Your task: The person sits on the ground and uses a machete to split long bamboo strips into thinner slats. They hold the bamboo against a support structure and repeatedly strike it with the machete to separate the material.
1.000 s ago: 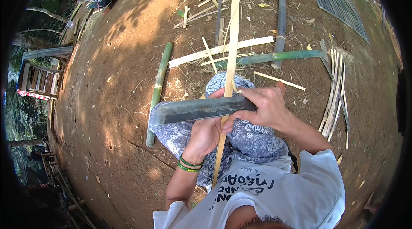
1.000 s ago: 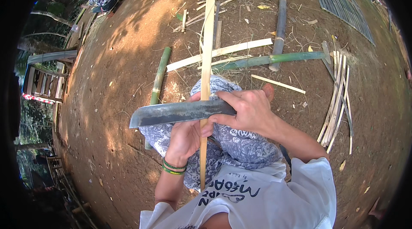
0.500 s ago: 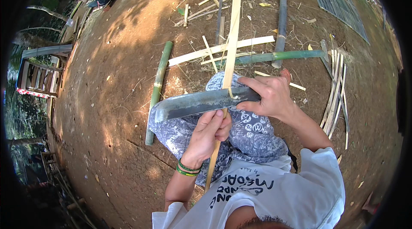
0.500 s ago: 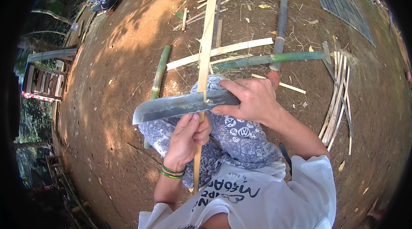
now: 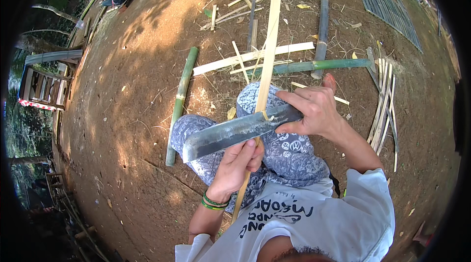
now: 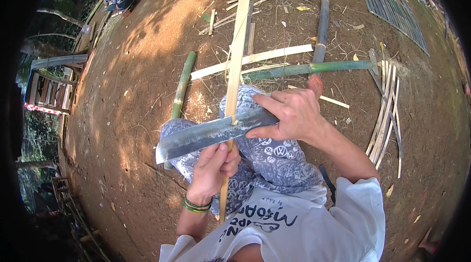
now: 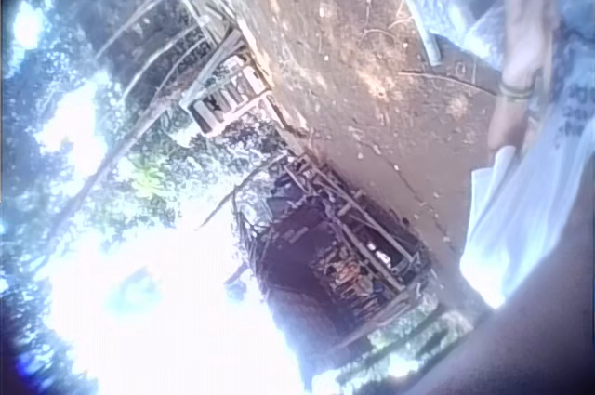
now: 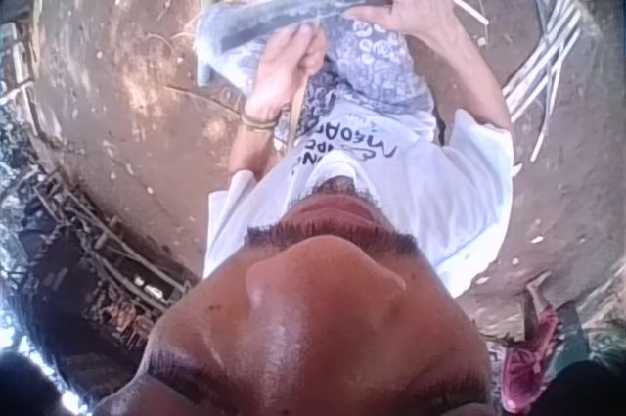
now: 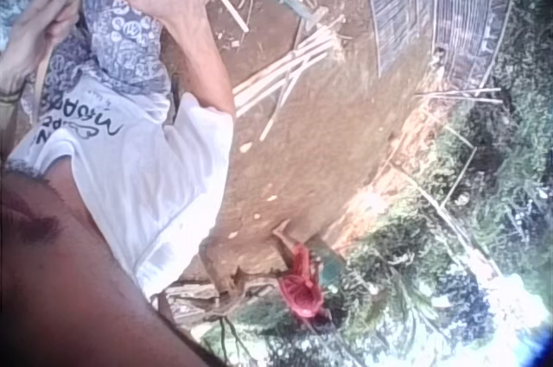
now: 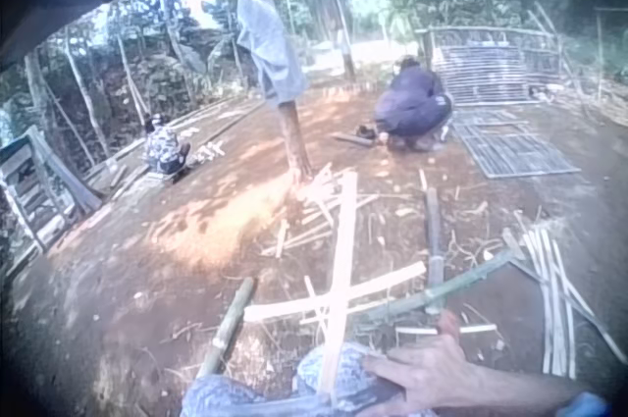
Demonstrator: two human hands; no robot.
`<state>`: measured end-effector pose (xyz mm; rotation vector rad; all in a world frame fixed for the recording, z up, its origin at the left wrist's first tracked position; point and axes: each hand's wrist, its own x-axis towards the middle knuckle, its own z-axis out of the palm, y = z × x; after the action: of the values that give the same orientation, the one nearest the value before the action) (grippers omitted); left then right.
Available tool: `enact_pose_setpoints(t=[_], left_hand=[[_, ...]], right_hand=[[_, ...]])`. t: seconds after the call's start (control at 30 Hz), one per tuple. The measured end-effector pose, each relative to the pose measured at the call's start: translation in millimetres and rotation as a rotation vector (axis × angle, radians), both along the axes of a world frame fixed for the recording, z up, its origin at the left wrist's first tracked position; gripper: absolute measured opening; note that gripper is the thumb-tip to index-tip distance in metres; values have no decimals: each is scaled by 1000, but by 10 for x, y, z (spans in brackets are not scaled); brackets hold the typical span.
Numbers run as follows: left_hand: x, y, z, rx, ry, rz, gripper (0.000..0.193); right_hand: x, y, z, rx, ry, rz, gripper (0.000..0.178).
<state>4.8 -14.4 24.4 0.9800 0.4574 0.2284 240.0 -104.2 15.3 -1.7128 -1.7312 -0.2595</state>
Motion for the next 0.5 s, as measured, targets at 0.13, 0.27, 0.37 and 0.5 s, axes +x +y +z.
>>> enact_pose_setpoints(t=[0.13,0.27,0.37,0.5], left_hand=[[-252,-158,50,-9,77,33,42],[-701,-266,-126,-68,112,-2,53],[-738,-201,-169,-168,77,34,54],[-509,-109,-177,-233,72,53,54]], right_hand=[[514,-3,-164,-16,183,-306,56],[1296,-132,-44,-42,352,-657,60],[1577,-189,58,82,598,-723,63],[1313,-228,-1,-8,669,-536,67]])
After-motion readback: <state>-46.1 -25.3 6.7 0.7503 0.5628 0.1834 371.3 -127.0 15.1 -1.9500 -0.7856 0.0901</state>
